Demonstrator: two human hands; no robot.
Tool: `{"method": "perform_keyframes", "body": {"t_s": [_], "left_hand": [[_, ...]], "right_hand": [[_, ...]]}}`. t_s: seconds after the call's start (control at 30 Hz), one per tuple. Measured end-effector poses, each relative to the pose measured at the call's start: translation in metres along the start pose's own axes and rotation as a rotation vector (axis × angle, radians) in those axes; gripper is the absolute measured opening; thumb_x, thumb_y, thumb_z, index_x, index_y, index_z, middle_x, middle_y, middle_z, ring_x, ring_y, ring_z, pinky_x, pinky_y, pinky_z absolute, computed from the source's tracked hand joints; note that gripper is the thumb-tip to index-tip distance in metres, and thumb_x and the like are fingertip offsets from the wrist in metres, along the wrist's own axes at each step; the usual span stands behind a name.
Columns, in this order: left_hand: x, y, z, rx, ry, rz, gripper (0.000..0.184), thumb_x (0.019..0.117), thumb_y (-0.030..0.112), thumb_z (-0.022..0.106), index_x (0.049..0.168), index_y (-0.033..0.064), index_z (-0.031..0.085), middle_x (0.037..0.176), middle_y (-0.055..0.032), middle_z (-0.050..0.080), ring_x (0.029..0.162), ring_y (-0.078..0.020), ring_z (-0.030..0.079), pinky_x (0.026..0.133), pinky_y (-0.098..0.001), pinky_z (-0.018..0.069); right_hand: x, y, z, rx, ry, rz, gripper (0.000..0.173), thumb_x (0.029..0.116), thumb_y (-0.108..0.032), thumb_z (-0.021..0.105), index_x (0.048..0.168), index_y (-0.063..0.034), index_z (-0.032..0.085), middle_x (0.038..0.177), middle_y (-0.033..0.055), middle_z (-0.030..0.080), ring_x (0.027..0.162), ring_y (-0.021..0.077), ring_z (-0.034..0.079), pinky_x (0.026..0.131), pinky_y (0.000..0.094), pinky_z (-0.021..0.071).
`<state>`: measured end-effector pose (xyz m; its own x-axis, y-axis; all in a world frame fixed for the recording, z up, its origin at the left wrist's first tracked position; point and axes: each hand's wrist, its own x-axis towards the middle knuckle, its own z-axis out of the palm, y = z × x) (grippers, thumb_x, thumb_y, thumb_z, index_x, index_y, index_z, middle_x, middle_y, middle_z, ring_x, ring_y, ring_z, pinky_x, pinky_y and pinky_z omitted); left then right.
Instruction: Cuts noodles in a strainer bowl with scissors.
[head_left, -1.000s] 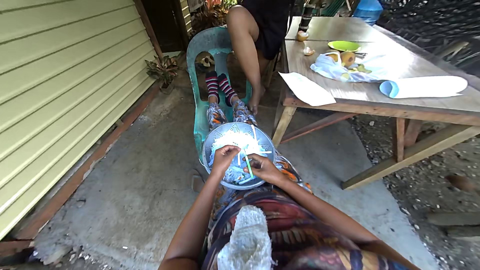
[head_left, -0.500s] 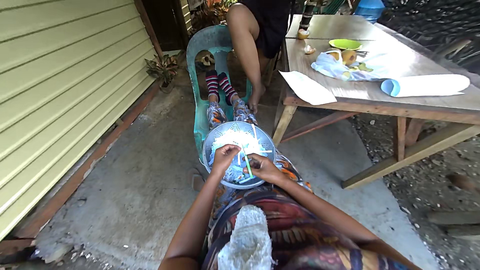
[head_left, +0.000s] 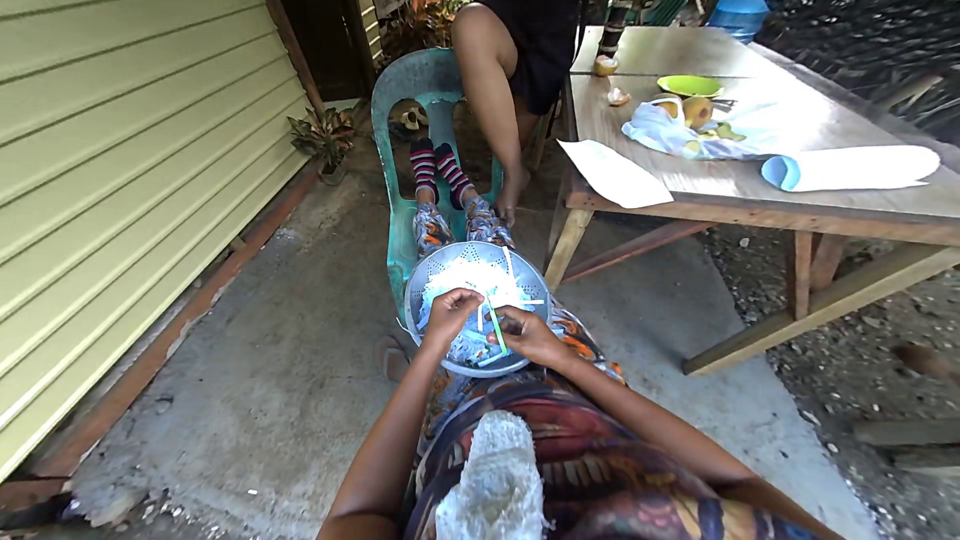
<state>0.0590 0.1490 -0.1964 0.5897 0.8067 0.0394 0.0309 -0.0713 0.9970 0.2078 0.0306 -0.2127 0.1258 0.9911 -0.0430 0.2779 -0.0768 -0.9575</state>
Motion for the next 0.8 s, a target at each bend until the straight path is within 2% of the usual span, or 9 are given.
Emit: {"method": "perform_keyframes", "body": {"t_s": [0.17,0.3,0.43,0.57,0.8], "left_hand": [[0.0002,-0.0013,-0.0004,0.006,-0.033,-0.003,0.006,0.0948,0.002,0.065,0.093,-0.001,0.07,0.081,0.0024,0.065,0.073,-0.0007,0.058,0.074,-0.0201,0.0501],[-0.0002,0.0002,-0.0003,0.006,0.02,-0.002,0.007,0.0957,0.002,0.064,0.094,-0.0027,0.069,0.081,0.0008,0.064,0.074,-0.0021,0.058,0.074,-0.0216,0.0504],[0.0006,0.0004,-0.0016,-0.02,0.069,-0.007,0.006,0.0959,0.001,0.064,0.093,-0.002,0.068,0.079,0.0014,0.063,0.073,-0.0027,0.057,0.073,-0.0213,0.0501],[-0.0011,0.002,-0.0009,0.004,0.011,-0.001,0.006,0.0952,0.001,0.064,0.092,-0.0018,0.068,0.08,0.0013,0.063,0.074,-0.0022,0.057,0.074,-0.0217,0.05],[-0.0006,-0.0002,-0.0011,-0.012,0.006,0.002,0.007,0.0959,0.001,0.063,0.091,-0.0013,0.067,0.079,0.0018,0.061,0.073,-0.0026,0.057,0.074,-0.0214,0.0498]], "right_hand": [[0.0003,0.0007,0.0001,0.029,0.028,-0.029,0.04,0.0933,-0.018,0.073,0.125,0.0025,0.06,0.078,-0.003,0.063,0.064,-0.001,0.054,0.065,0.0178,0.0476],[-0.0001,0.0009,0.0001,0.024,0.038,-0.041,0.035,0.0954,-0.015,0.069,0.124,0.0032,0.061,0.079,-0.0021,0.065,0.064,-0.001,0.054,0.065,0.0175,0.0477],[0.0,0.0012,-0.0004,0.004,-0.01,-0.044,0.044,0.0937,-0.021,0.072,0.128,0.0025,0.059,0.08,-0.0024,0.062,0.065,-0.0002,0.054,0.066,0.0183,0.0477],[0.0002,0.002,-0.0002,-0.005,-0.028,-0.032,0.047,0.092,-0.022,0.074,0.129,0.0019,0.059,0.083,-0.0015,0.064,0.067,0.0003,0.056,0.067,0.0187,0.049],[-0.0006,0.0017,0.0005,0.021,0.012,-0.053,0.037,0.0936,-0.016,0.072,0.124,0.0027,0.062,0.078,-0.0029,0.063,0.064,-0.0011,0.055,0.065,0.0169,0.0479]]}}
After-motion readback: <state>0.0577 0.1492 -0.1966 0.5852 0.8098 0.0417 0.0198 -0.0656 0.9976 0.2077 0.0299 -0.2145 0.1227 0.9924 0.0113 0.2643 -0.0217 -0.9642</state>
